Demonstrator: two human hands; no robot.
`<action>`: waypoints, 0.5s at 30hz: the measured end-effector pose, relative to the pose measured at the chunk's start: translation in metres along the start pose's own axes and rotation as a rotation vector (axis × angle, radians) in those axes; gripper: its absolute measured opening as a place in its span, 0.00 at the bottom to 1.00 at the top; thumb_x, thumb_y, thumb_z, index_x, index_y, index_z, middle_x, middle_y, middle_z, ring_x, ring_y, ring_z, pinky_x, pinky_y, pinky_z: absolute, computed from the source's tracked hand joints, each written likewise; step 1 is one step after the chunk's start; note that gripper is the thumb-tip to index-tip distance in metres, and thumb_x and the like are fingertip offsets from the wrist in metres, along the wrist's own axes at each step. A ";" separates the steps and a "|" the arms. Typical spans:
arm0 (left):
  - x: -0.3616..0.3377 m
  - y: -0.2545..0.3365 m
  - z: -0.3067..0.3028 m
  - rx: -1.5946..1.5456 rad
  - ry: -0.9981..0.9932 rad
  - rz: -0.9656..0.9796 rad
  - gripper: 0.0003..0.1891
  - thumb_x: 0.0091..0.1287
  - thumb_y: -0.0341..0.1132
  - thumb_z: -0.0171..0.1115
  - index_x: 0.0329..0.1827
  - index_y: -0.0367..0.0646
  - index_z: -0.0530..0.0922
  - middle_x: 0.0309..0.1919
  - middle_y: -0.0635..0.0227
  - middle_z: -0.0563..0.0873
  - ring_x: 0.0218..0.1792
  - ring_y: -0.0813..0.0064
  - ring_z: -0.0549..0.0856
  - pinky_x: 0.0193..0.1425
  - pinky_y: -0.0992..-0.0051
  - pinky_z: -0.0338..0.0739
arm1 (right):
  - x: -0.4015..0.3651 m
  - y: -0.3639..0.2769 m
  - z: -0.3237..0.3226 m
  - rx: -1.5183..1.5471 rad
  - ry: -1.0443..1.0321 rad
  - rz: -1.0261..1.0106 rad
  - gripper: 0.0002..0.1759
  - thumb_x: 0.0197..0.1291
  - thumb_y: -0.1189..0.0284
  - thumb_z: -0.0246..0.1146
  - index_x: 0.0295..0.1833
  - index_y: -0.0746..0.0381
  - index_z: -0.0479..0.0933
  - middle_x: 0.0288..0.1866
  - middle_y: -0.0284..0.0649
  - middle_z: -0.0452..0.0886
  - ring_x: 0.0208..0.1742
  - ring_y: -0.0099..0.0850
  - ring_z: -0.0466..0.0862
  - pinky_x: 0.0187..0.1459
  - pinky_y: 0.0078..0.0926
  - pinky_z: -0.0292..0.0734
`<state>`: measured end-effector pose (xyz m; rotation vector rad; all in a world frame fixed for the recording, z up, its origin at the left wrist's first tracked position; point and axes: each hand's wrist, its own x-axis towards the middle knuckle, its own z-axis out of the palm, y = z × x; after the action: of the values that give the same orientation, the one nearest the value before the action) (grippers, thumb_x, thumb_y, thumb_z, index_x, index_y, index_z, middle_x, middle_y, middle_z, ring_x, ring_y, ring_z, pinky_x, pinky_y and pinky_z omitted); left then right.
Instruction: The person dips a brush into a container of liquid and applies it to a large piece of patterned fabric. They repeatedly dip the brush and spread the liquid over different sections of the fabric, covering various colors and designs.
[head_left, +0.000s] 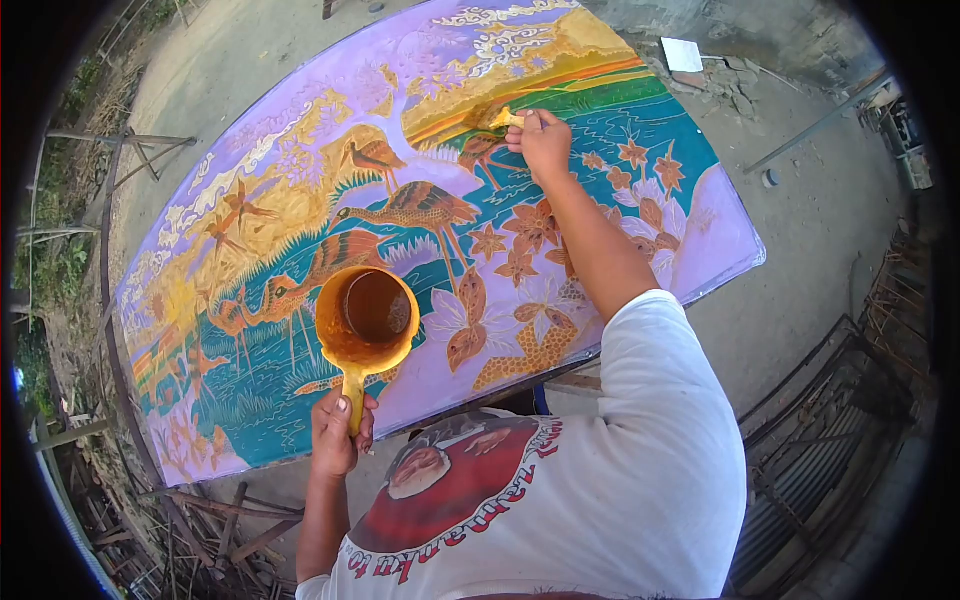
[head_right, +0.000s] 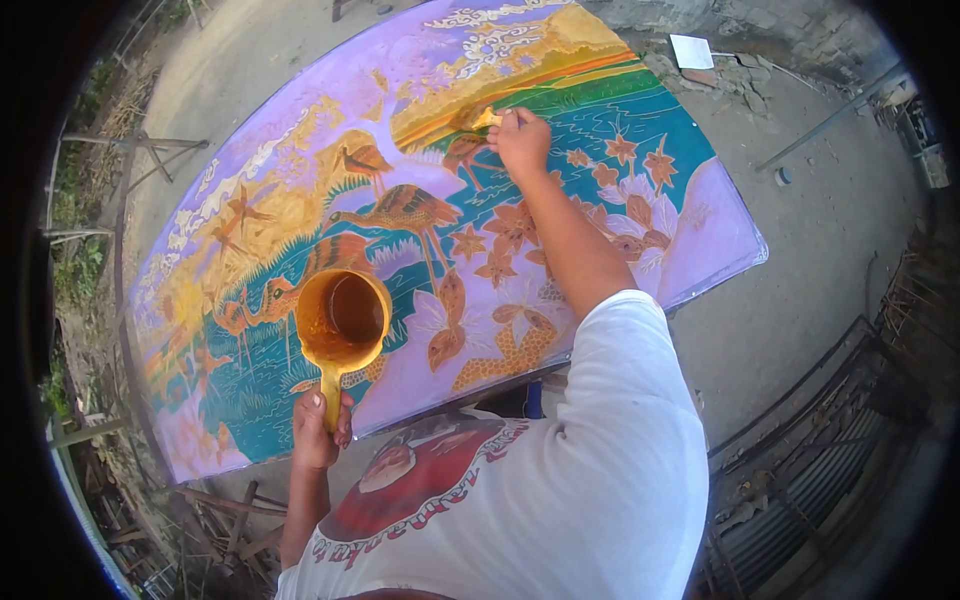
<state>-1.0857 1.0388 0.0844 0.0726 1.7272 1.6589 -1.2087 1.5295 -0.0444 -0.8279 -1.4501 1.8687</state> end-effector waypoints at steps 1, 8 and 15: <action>-0.001 -0.001 0.000 0.007 -0.001 -0.001 0.29 0.79 0.58 0.53 0.44 0.33 0.79 0.16 0.69 0.74 0.12 0.83 0.69 0.16 0.81 0.64 | -0.001 0.007 0.003 -0.001 -0.006 0.003 0.13 0.76 0.70 0.57 0.51 0.70 0.81 0.34 0.46 0.86 0.29 0.27 0.87 0.28 0.24 0.84; -0.004 -0.005 -0.009 -0.018 -0.005 -0.012 0.29 0.79 0.57 0.53 0.44 0.33 0.79 0.16 0.68 0.74 0.11 0.83 0.68 0.15 0.81 0.65 | -0.039 0.017 0.044 -0.073 -0.134 0.061 0.13 0.78 0.71 0.55 0.53 0.69 0.82 0.36 0.45 0.87 0.30 0.26 0.87 0.29 0.23 0.85; -0.007 -0.006 -0.016 -0.038 0.002 -0.003 0.28 0.79 0.57 0.53 0.44 0.33 0.80 0.17 0.68 0.74 0.11 0.83 0.68 0.15 0.81 0.64 | -0.039 0.033 0.061 -0.010 -0.034 -0.056 0.13 0.73 0.70 0.58 0.47 0.69 0.83 0.29 0.42 0.86 0.26 0.27 0.84 0.24 0.27 0.77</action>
<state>-1.0863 1.0201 0.0808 0.0500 1.6959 1.6898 -1.2366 1.4568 -0.0609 -0.7557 -1.4889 1.8430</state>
